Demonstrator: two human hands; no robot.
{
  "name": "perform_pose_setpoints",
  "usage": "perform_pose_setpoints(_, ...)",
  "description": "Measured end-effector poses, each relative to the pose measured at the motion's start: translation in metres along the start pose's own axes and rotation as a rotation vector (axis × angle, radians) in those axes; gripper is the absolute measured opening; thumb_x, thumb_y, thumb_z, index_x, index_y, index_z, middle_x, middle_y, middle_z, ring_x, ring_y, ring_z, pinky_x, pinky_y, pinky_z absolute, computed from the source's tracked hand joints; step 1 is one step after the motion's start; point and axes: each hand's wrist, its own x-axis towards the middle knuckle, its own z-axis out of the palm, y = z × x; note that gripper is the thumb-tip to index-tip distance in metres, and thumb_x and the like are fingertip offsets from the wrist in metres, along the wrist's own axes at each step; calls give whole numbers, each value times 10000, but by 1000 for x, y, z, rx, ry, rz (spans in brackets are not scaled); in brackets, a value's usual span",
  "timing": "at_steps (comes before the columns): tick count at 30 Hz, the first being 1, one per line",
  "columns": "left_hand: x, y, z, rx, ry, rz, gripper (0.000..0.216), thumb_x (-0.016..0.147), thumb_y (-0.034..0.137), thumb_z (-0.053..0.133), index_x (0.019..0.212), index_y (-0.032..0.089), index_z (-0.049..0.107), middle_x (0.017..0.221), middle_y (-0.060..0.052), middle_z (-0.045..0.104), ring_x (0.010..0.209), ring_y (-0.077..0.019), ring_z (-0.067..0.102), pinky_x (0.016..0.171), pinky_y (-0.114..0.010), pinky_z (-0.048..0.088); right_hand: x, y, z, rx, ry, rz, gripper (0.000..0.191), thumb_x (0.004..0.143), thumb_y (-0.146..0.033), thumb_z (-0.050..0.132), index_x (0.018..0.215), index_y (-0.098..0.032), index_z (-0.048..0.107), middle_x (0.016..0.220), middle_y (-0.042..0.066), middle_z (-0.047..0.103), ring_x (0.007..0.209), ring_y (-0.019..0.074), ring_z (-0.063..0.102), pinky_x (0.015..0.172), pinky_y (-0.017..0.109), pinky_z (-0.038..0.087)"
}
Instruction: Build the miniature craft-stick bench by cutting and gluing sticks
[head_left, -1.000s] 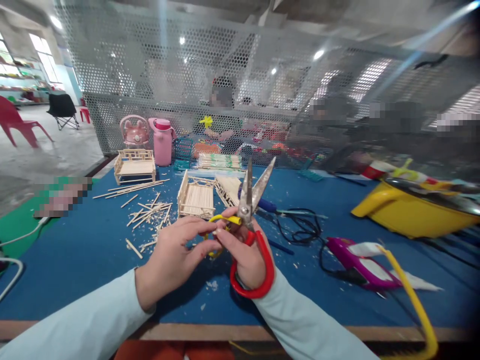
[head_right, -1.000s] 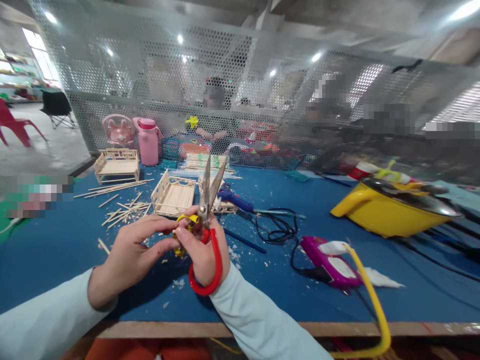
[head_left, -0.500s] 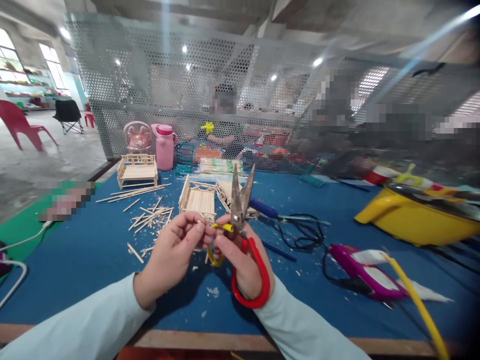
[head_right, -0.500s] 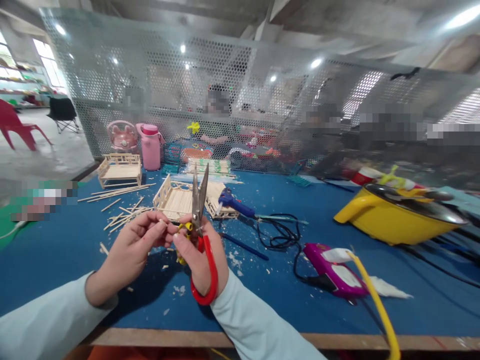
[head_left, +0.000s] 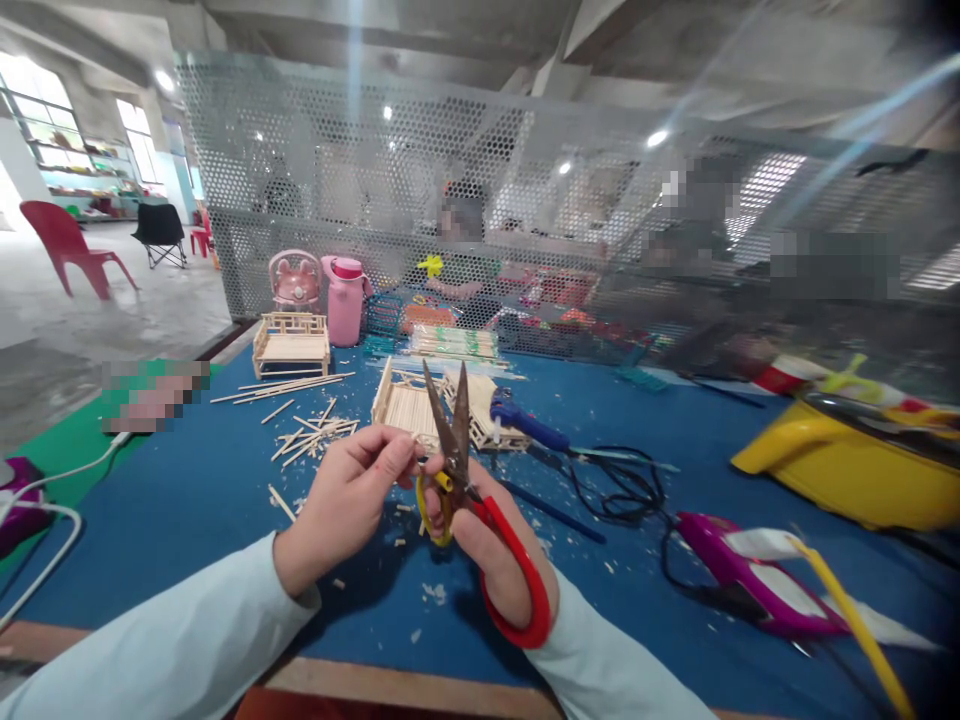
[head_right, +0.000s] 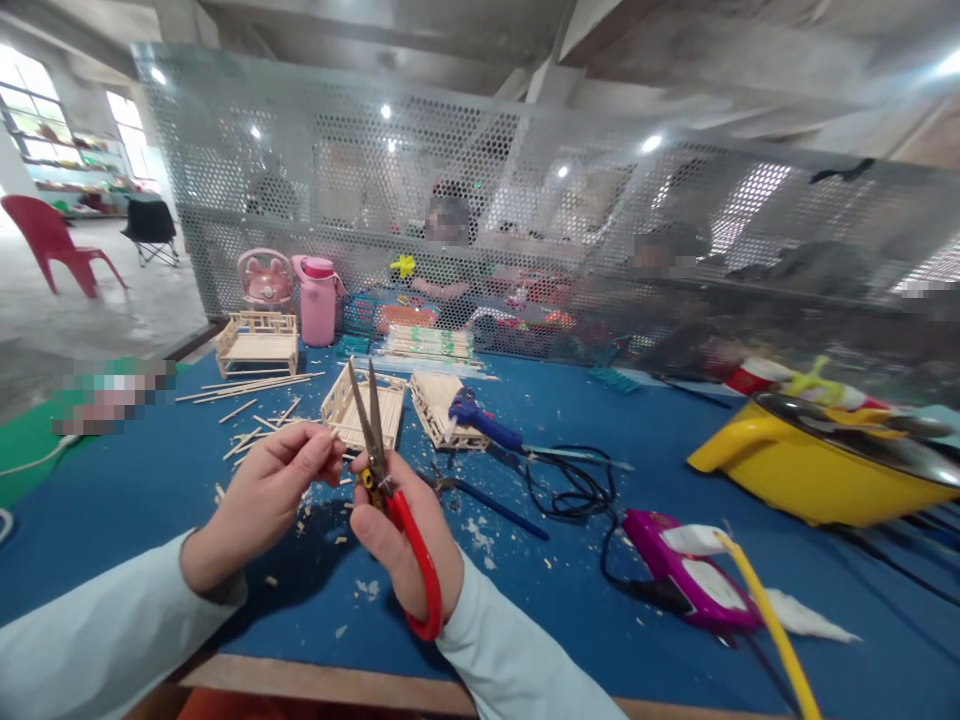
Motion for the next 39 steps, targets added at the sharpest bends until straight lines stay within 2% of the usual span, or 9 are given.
perform_pose_setpoints(5, -3, 0, -2, 218, 36, 165, 211, 852, 331, 540, 759, 159, 620, 676, 1, 632, 623, -95, 555, 611, -201, 442, 0, -1, 1, -117, -106, -18, 542, 784, -598, 531, 1151, -202, 487, 851, 26, 468, 718, 138, 422, 640, 270, 401)
perform_pose_setpoints(8, -4, 0, -4, 442, 65, 318, 182, 861, 275, 526, 752, 163, 619, 685, -4, 635, 631, -98, 552, 612, -203, 427, -1, -1, 2, -163, -101, -32, 595, 776, -629, 512, 1177, -190, 493, 825, 22, 462, 687, 138, 405, 632, 280, 397)
perform_pose_setpoints(11, -4, 1, -5, 569, 45, 384, 191, 874, 247, 496, 742, 170, 610, 679, -5, 636, 618, -100, 551, 598, -205, 418, -1, -1, 3, -187, -84, -40, 615, 770, -637, 511, 1189, -187, 496, 813, 19, 463, 670, 137, 400, 634, 286, 399)
perform_pose_setpoints(20, -3, 3, -7, 703, 20, 439, 184, 874, 233, 483, 741, 177, 597, 680, -8, 632, 626, -110, 561, 595, -209, 414, 0, -4, 4, -278, -74, -59, 673, 768, -684, 462, 1211, -177, 489, 813, 31, 473, 686, 161, 410, 653, 300, 391)
perform_pose_setpoints(24, -3, 4, -7, 717, 11, 453, 185, 872, 221, 485, 733, 173, 597, 679, -10, 632, 630, -110, 564, 601, -205, 411, 2, -4, 4, -286, -78, -62, 665, 785, -693, 418, 1193, -175, 507, 758, 22, 461, 641, 150, 388, 579, 279, 361)
perform_pose_setpoints(30, -2, 4, -7, 732, 2, 497, 193, 877, 212, 484, 735, 160, 603, 692, -19, 639, 646, -101, 560, 627, -192, 413, -2, 0, 6, -197, 6, 50, 504, 821, -647, 420, 937, -176, 558, 579, -31, 376, 481, 97, 305, 440, 239, 256)
perform_pose_setpoints(34, -3, 3, -6, 661, 22, 423, 212, 887, 254, 473, 749, 169, 610, 701, -18, 636, 639, -111, 548, 623, -214, 415, -4, 4, 7, -60, 43, 149, 489, 834, -649, 391, 891, -178, 512, 516, -70, 304, 410, 67, 221, 390, 223, 172)
perform_pose_setpoints(37, -4, 4, -5, 572, -3, 366, 285, 912, 279, 420, 715, 171, 595, 657, -7, 605, 607, -107, 527, 591, -214, 400, -2, 4, 5, -44, 15, 81, 539, 811, -673, 405, 990, -176, 516, 611, -37, 388, 480, 84, 308, 433, 231, 273)
perform_pose_setpoints(39, -4, 5, -5, 532, -31, 354, 310, 922, 289, 398, 710, 171, 591, 654, -7, 602, 602, -106, 522, 582, -214, 394, 0, 2, 3, -96, -11, 13, 558, 807, -674, 410, 1048, -184, 527, 714, 7, 453, 589, 120, 390, 529, 263, 365)
